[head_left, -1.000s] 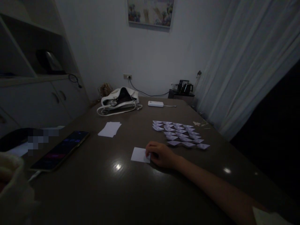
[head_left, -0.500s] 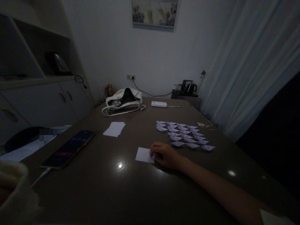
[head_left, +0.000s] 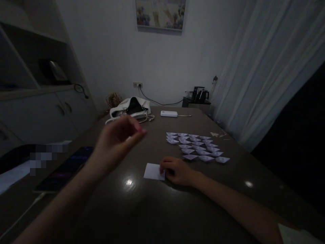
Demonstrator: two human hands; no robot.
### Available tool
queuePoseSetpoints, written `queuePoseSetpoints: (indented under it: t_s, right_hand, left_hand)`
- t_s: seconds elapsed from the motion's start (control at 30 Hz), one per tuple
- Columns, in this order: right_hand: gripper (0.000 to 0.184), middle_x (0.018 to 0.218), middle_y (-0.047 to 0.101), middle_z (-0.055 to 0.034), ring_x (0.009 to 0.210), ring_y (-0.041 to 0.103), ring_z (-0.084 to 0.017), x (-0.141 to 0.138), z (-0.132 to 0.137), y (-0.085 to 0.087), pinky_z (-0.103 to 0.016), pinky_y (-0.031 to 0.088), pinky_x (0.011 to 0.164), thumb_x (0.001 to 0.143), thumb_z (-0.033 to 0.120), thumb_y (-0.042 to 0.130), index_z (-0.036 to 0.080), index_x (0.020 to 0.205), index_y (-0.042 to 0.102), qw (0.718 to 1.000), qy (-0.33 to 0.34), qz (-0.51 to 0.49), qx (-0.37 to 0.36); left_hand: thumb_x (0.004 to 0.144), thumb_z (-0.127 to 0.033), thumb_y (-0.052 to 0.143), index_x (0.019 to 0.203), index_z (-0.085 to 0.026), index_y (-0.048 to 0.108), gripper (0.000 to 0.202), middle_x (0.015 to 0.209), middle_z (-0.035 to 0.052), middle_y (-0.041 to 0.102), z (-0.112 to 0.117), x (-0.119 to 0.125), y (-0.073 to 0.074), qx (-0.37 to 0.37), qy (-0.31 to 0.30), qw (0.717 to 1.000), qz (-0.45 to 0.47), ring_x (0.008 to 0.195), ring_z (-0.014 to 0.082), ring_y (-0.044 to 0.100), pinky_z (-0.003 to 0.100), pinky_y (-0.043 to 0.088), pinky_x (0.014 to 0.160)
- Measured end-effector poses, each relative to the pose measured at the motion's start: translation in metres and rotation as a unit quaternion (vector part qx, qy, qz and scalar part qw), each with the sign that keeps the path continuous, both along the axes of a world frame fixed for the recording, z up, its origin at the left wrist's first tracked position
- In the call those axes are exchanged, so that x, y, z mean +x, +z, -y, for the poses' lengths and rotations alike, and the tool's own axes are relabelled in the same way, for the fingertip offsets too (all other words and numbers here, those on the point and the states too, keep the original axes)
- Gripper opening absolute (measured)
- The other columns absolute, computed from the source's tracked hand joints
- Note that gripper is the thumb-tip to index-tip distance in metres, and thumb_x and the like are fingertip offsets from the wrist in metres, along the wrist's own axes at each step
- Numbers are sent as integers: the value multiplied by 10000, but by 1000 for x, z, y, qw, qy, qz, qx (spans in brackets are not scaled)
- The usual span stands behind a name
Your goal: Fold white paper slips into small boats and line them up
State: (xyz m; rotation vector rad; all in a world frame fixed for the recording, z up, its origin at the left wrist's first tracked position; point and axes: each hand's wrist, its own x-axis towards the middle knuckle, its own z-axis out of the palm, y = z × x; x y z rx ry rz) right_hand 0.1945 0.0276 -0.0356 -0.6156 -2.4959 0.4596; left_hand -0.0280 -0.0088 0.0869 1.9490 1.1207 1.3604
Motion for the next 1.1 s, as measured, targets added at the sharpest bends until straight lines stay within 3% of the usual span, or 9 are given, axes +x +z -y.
queuePoseSetpoints:
  t_s: [0.07,0.17,0.23,0.3,0.5,0.63,1.1]
  right_hand:
    - [283,906,587,-44,778,569,-143,0,1,2,-219,428,700,681,-19,481,167,848,615,1000,-4,9,3]
    - [286,905,589,-42,777,567,-139,0,2,3,-217,425,701,684,-25,470,167,839,613,1000,4,9,1]
    - [279,930,591,-46,795,570,-139,0,1,3,-217,424,711,689,-22,470,164,844,611,1000,8,4,-3]
    - [271,937,590,-48,803,571,-139,0,1,2,-216,422,711,693,-19,474,161,844,609,1000,8,6,-6]
    - [249,933,585,-52,796,564,-133,0,0,3,-210,418,696,702,-15,472,157,826,604,1000,7,14,-14]
    - [247,930,585,-50,796,562,-134,-1,-1,2,-215,419,704,701,-15,475,158,823,602,1000,7,14,-14]
    - [263,926,588,-50,770,558,-135,0,0,4,-216,411,663,663,-32,474,155,796,602,1000,6,10,-25]
  left_hand:
    - [801,-361,649,742,-146,558,240,648,-25,543,-16,0,-25,-50,-42,991,-120,603,127,534,230,431,546]
    - [809,-377,616,790,-159,604,219,707,5,604,-39,-4,-62,-105,-97,950,-277,644,152,552,239,413,564]
    - [808,-334,623,945,-179,638,208,865,33,646,-47,-9,-79,-80,-99,947,-294,765,177,575,259,431,649]
    - [825,-300,603,958,-188,657,181,889,35,649,-50,-12,-88,-82,-116,944,-297,782,173,580,258,436,676]
    - [831,-237,585,888,-178,679,125,827,24,625,-50,-14,-100,-98,-156,939,-292,737,154,581,232,424,645]
    - [818,-255,600,902,-168,677,144,806,22,609,-50,-14,-103,-114,-151,937,-293,709,151,568,227,409,612]
    - [707,-328,720,997,-194,621,335,954,20,610,-41,-17,-87,-157,-198,922,-294,868,190,550,272,423,740]
